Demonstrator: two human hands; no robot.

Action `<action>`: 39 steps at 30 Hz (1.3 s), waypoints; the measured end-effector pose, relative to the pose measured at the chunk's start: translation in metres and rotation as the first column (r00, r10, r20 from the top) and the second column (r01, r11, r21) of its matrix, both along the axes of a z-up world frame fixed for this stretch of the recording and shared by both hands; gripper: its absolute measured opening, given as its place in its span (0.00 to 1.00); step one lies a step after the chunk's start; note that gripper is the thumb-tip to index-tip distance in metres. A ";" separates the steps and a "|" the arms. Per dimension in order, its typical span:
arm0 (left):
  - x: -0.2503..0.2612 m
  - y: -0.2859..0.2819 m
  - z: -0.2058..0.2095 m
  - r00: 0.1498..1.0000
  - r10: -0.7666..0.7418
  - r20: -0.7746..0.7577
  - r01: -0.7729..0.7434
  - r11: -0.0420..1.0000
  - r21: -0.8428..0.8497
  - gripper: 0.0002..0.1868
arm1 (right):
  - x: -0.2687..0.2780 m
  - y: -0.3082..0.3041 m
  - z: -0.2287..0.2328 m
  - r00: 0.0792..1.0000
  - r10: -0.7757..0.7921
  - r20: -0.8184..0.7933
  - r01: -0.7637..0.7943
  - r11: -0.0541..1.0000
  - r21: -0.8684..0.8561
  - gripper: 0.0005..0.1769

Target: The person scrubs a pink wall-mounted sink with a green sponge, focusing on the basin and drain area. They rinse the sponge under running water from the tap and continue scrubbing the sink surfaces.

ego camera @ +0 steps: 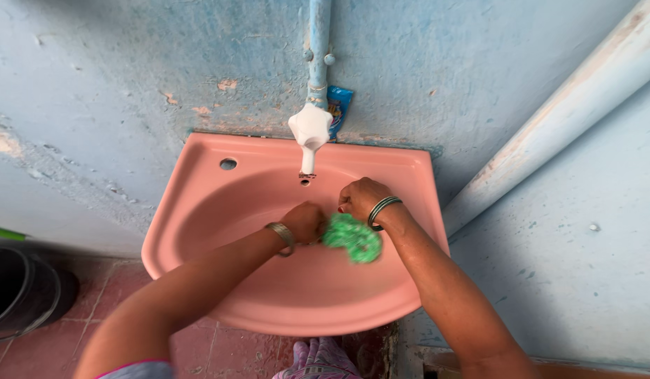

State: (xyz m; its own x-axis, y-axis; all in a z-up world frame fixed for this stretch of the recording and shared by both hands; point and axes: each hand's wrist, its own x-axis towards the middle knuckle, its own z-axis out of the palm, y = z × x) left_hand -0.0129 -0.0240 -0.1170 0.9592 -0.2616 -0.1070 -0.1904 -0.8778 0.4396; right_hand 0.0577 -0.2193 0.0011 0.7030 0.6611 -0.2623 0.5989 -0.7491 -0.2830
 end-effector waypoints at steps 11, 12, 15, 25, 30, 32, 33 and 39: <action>-0.013 0.031 0.030 0.973 0.063 -0.222 0.006 0.955 0.297 0.02 | 0.001 0.003 0.000 1.000 -0.004 -0.019 0.003 0.999 -0.041 0.10; -0.011 0.029 0.027 0.982 0.027 -0.190 0.030 0.956 0.292 0.03 | 0.001 0.003 0.001 1.000 -0.004 -0.024 0.003 0.999 -0.048 0.10; 0.004 0.002 0.010 0.998 -0.023 -0.058 0.032 0.987 0.158 0.02 | -0.003 0.003 0.008 0.999 -0.017 -0.042 0.015 0.998 -0.058 0.10; 0.040 0.008 0.020 0.961 -0.198 0.192 0.196 0.980 0.029 0.16 | -0.003 -0.002 0.012 0.985 -0.085 -0.153 0.096 0.993 0.068 0.10; 0.024 -0.028 0.011 0.997 -0.064 -0.051 0.054 0.983 -0.176 0.13 | -0.010 -0.002 0.021 0.983 -0.111 -0.144 0.120 0.991 0.051 0.08; 0.026 -0.033 -0.009 0.991 -0.131 0.035 0.134 0.985 -0.109 0.05 | -0.011 -0.001 0.024 0.979 -0.135 -0.152 0.144 0.988 0.048 0.08; 0.032 -0.033 -0.017 0.965 -0.226 0.137 0.234 0.971 -0.049 0.04 | -0.010 0.000 0.024 0.978 -0.137 -0.158 0.146 0.988 0.049 0.08; 0.027 0.000 -0.004 0.947 -0.106 0.303 0.081 0.992 0.095 0.03 | -0.007 -0.001 0.020 0.982 -0.095 -0.165 0.108 0.992 0.072 0.08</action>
